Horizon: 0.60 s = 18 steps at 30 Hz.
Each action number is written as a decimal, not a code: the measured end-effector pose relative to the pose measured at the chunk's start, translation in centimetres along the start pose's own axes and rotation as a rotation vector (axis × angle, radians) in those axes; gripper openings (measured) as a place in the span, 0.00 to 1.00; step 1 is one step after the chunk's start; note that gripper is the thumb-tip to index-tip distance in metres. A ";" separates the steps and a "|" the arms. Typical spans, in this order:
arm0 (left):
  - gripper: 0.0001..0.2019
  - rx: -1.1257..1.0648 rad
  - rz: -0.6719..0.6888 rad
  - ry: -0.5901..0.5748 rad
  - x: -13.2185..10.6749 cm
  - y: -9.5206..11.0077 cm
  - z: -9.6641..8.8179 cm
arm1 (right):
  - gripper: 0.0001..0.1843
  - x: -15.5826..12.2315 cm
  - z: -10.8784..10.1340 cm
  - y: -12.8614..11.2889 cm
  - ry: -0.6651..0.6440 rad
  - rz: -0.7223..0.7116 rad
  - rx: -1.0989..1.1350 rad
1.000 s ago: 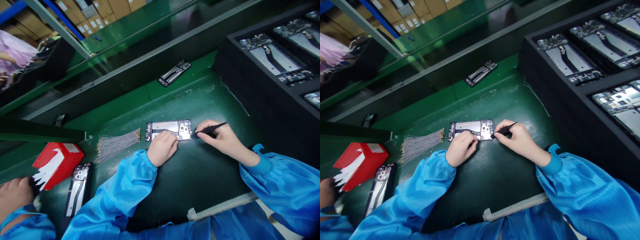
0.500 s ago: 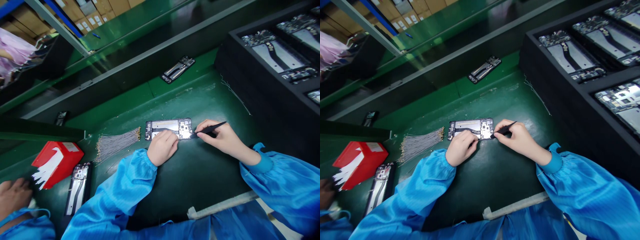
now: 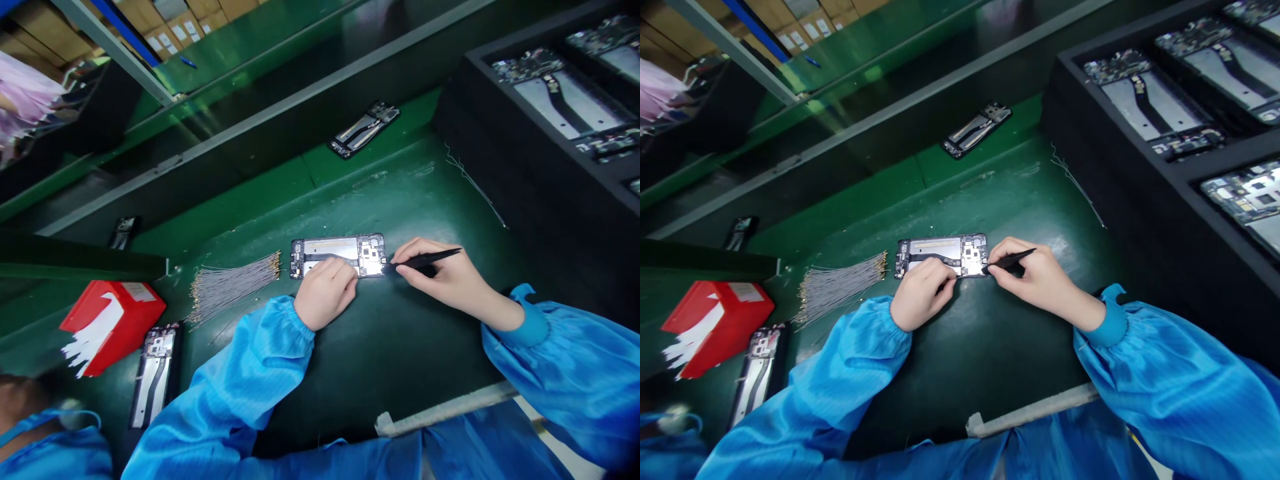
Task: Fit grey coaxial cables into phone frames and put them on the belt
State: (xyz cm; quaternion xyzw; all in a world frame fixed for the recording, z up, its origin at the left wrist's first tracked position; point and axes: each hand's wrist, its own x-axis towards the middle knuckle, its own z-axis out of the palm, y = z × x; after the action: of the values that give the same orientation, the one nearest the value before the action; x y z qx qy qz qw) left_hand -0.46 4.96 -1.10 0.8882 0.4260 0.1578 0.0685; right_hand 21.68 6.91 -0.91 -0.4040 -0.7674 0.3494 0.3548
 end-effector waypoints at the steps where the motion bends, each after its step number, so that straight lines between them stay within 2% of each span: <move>1: 0.09 -0.001 0.002 0.000 0.0 0.0 0.0 | 0.03 0.0 0.0 0.0 -0.008 0.003 -0.002; 11: 0.09 0.010 0.007 0.006 0.1 0.1 0.0 | 0.04 0.1 -0.1 -0.1 -0.037 -0.019 -0.022; 18: 0.08 0.007 0.003 -0.017 0.1 0.1 -0.2 | 0.06 -0.2 0.1 -0.3 -0.116 -0.202 -0.062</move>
State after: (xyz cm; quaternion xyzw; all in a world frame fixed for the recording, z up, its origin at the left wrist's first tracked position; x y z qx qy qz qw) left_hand -0.38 5.00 -0.88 0.8904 0.4247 0.1489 0.0690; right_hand 21.63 6.61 -0.78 -0.3144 -0.8339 0.3107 0.3304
